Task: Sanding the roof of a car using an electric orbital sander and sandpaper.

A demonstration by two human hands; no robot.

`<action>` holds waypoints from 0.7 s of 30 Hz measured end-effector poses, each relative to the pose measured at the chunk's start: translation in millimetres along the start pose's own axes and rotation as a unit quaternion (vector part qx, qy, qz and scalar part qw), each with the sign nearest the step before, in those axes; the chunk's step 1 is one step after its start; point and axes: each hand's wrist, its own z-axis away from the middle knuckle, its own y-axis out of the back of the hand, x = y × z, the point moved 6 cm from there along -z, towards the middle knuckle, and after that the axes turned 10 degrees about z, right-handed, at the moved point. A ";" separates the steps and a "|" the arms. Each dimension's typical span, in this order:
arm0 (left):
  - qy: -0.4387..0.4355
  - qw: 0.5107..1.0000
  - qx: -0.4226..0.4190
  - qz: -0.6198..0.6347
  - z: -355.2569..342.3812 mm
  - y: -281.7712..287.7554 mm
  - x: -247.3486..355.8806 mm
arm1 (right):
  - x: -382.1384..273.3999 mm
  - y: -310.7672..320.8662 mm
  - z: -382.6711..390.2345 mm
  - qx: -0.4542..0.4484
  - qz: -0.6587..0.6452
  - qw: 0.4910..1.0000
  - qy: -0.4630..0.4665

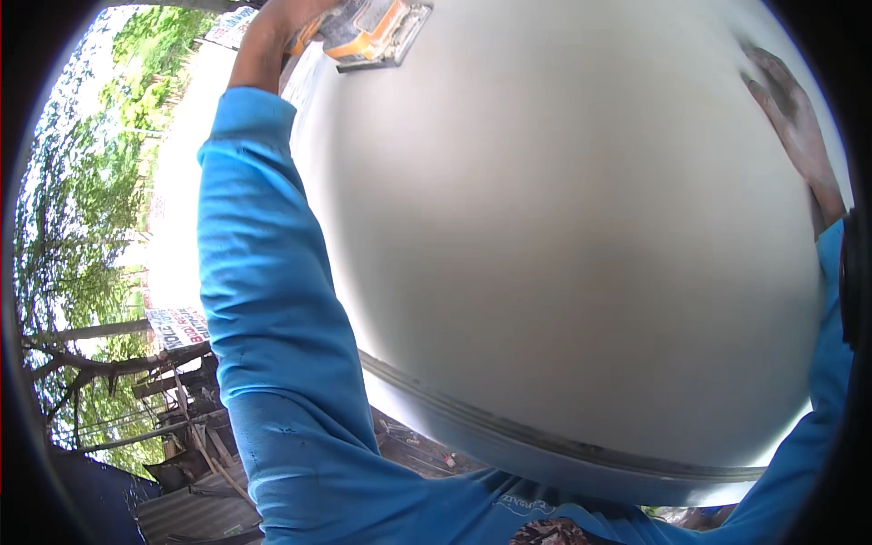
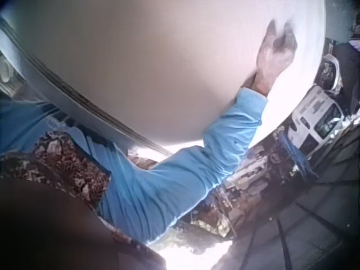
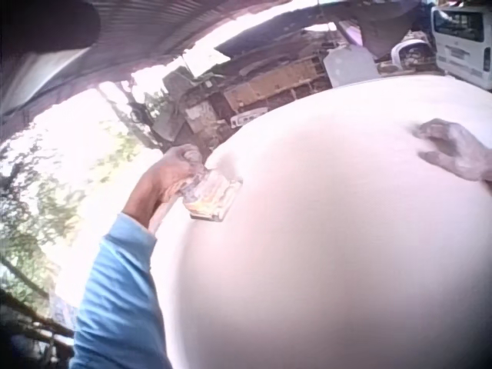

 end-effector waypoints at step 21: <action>0.045 0.974 0.121 -0.184 315.4 -7.9 28.7 | 43.4 -4.4 -0.9 0.041 0.141 0.988 0.051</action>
